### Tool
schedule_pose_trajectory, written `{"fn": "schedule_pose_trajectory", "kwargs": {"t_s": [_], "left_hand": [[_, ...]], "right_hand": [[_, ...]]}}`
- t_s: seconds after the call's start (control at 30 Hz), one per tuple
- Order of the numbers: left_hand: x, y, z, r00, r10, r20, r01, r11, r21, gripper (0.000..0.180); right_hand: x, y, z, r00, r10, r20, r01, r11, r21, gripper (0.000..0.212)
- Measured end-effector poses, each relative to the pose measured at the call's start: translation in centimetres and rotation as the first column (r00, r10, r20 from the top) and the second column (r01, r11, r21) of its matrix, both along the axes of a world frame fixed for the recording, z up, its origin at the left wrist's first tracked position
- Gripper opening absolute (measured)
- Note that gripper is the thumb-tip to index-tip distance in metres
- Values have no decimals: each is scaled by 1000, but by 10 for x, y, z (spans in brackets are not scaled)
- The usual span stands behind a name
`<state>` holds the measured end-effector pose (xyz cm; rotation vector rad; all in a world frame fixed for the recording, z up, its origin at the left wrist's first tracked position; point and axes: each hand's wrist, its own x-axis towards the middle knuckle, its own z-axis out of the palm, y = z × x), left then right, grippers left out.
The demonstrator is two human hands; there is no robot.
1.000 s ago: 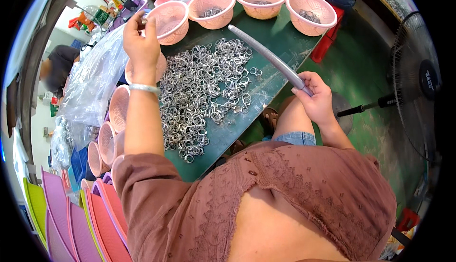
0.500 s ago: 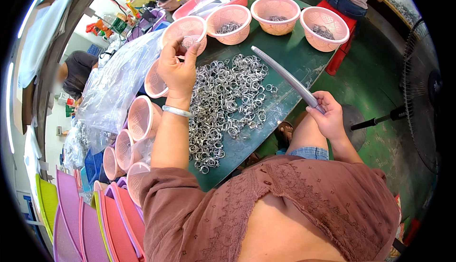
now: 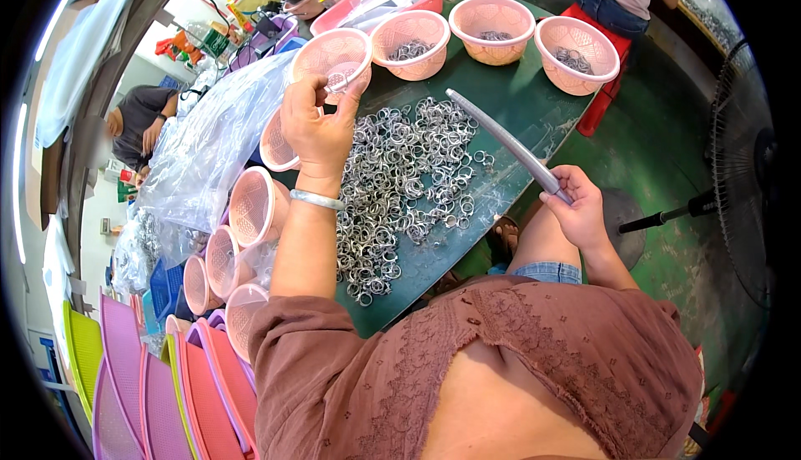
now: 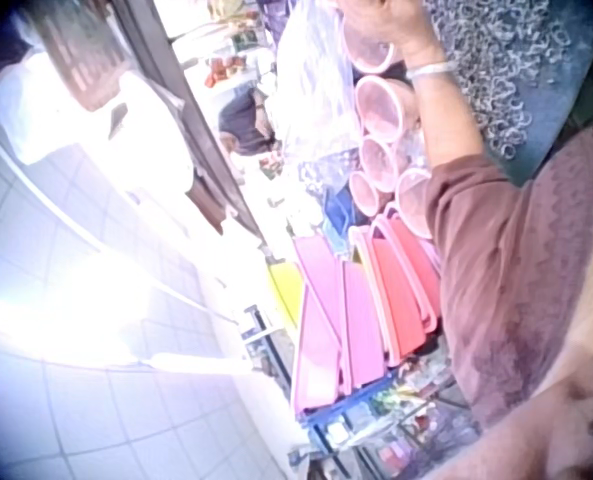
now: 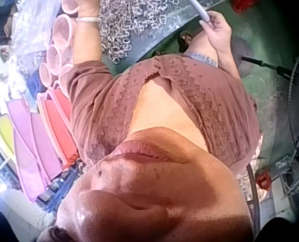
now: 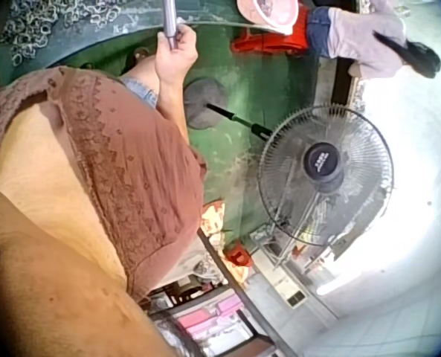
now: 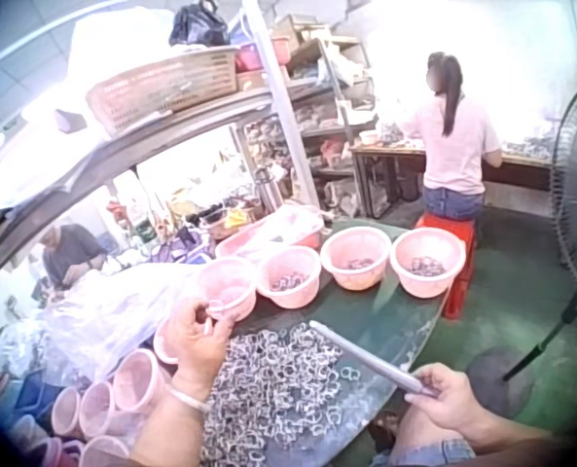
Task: The person picks up metal rings from the table, slides them onto a tapered metal measuring rod to check their size, and sorts them into small pink plastic bowls.
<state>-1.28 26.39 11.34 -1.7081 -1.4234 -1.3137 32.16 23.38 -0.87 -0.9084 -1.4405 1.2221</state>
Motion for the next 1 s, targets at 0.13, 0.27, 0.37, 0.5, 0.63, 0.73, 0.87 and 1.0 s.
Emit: {"fn": "schedule_pose_trajectory", "kwargs": {"t_s": [0.13, 0.27, 0.37, 0.5, 0.63, 0.73, 0.87, 1.0], "left_hand": [[6, -1, -1, 999, -45, 26, 46, 999, -29, 33], [26, -4, -8, 968, -198, 153, 216, 970, -115, 28], [40, -4, -28, 727, -379, 573, 549, 822, -154, 26], [66, -8, -37, 177, -288, 941, 868, 496, -12, 22], [85, -11, -47, -150, -60, 987, 938, 308, 161, 21], [95, -11, -51, -167, 20, 986, 948, 279, 155, 22], [103, -10, -47, -203, 134, 970, 950, 266, 162, 23], [108, -10, -45, -235, 198, 952, 934, 317, 165, 24]], "right_hand": [[1, -1, 0, 999, -16, 31, 15, 1000, 18, 27], [3, -2, 3, 998, -38, 45, 36, 998, 48, 25], [8, -1, 2, 997, -49, 66, 44, 997, 68, 24], [15, -3, 4, 996, -82, 41, 79, 995, 67, 23], [24, -4, 6, 995, -98, 22, 96, 992, 76, 24], [32, -5, 4, 994, -112, 7, 111, 992, 60, 24], [36, -6, 0, 994, -106, -11, 107, 993, 43, 25], [38, -5, -3, 995, -98, -11, 98, 994, 38, 25]]}}
